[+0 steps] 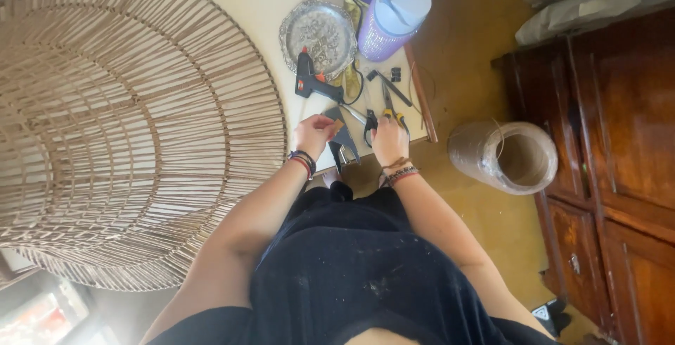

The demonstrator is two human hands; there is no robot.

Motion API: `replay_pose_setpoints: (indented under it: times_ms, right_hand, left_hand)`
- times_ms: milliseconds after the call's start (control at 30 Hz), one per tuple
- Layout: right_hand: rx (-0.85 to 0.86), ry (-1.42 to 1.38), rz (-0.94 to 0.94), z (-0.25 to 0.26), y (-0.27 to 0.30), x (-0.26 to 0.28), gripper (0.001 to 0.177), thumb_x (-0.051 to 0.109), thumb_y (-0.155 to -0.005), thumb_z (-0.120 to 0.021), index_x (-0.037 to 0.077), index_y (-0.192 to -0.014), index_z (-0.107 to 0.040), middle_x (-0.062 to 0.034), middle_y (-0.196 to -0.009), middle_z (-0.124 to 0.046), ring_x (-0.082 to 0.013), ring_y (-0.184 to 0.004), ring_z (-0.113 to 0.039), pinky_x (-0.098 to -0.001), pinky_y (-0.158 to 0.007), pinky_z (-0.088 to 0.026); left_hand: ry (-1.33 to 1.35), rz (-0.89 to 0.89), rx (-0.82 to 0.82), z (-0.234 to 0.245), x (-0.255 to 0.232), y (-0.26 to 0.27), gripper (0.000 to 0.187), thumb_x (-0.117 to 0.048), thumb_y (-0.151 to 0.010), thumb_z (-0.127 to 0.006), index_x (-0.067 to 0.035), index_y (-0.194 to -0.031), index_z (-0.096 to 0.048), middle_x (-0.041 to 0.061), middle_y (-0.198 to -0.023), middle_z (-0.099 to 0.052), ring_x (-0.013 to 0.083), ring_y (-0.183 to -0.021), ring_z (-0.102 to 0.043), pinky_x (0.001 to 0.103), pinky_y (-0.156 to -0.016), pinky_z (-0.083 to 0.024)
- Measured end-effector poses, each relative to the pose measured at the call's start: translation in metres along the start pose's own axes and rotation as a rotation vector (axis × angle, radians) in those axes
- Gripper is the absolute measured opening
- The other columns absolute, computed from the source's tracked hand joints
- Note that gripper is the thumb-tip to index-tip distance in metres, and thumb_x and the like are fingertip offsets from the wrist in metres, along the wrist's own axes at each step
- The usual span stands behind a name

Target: The person is repairing a joint on a wicker lamp shade by cutting a reinforcement piece and applying hot glue.

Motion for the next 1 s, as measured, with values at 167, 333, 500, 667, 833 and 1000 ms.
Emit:
replay_pose_setpoints:
  times_ms: [167, 333, 500, 667, 833, 1000]
  right_hand:
    - [-0.218, -0.134, 0.022, 0.046, 0.027, -0.006, 0.019, 0.027, -0.09, -0.07, 0.016, -0.106, -0.069, -0.0048, -0.086, -0.067, -0.0287, -0.076, -0.075, -0.0419, -0.067, -0.062]
    - [-0.353, -0.114, -0.055, 0.058, 0.08, -0.068, 0.013, 0.03, -0.09, -0.068, 0.028, -0.103, -0.068, 0.0028, -0.084, -0.064, -0.0216, -0.074, -0.073, -0.0355, -0.064, -0.061]
    - [-0.374, -0.28, -0.209, 0.055, 0.126, -0.165, 0.008, 0.018, -0.091, -0.071, 0.023, -0.097, -0.07, 0.0027, -0.081, -0.068, -0.0207, -0.073, -0.074, -0.0338, -0.064, -0.061]
    - [-0.403, -0.294, -0.292, 0.042, 0.148, -0.286, 0.009, 0.019, -0.091, -0.073, 0.023, -0.098, -0.071, 0.0011, -0.083, -0.07, -0.0206, -0.076, -0.074, -0.0335, -0.067, -0.06]
    - [-0.411, -0.249, -0.288, -0.003, 0.139, -0.44, 0.007, 0.022, -0.093, -0.074, 0.02, -0.099, -0.074, -0.005, -0.084, -0.074, -0.0278, -0.079, -0.074, -0.0397, -0.071, -0.06]
    - [-0.38, -0.403, -0.436, -0.127, 0.104, -0.605, 0.013, 0.031, -0.093, -0.077, 0.022, -0.102, -0.077, -0.003, -0.092, -0.079, -0.0195, -0.088, -0.077, -0.0321, -0.078, -0.063]
  left_hand:
    - [-0.069, -0.055, -0.067, 0.017, -0.008, 0.002, 0.015, -0.025, -0.082, -0.081, -0.023, -0.096, -0.077, -0.001, -0.093, -0.076, 0.0131, -0.066, -0.075, 0.024, -0.064, -0.064]
    - [-0.081, -0.119, -0.123, 0.026, -0.01, 0.028, 0.017, -0.028, -0.085, -0.082, -0.021, -0.099, -0.076, 0.002, -0.092, -0.076, 0.016, -0.068, -0.075, 0.027, -0.066, -0.062]
    - [0.086, -0.11, 0.037, -0.041, -0.028, 0.064, 0.015, -0.022, -0.094, -0.071, -0.01, -0.103, -0.071, 0.009, -0.087, -0.074, 0.0173, -0.063, -0.074, 0.024, -0.059, -0.063]
    - [0.269, -0.158, 0.291, -0.189, -0.081, 0.122, 0.016, -0.019, -0.094, -0.073, -0.005, -0.102, -0.072, 0.017, -0.093, -0.073, 0.0229, -0.071, -0.076, 0.03, -0.066, -0.067]
    - [0.323, -0.183, 0.393, -0.34, -0.079, 0.142, 0.016, -0.022, -0.098, -0.069, -0.007, -0.104, -0.073, 0.013, -0.087, -0.074, 0.0187, -0.068, -0.075, 0.028, -0.066, -0.066]
    - [0.384, -0.093, 0.382, -0.464, -0.039, 0.138, 0.019, -0.022, -0.101, -0.064, -0.005, -0.102, -0.073, 0.015, -0.074, -0.074, 0.0203, -0.063, -0.074, 0.03, -0.066, -0.065]
Point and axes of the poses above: each hand's wrist, its own y-axis away from the middle knuckle, its own z-axis out of the back of the hand, x = y × z, the point moved 10 cm from there along -y, towards the middle knuckle
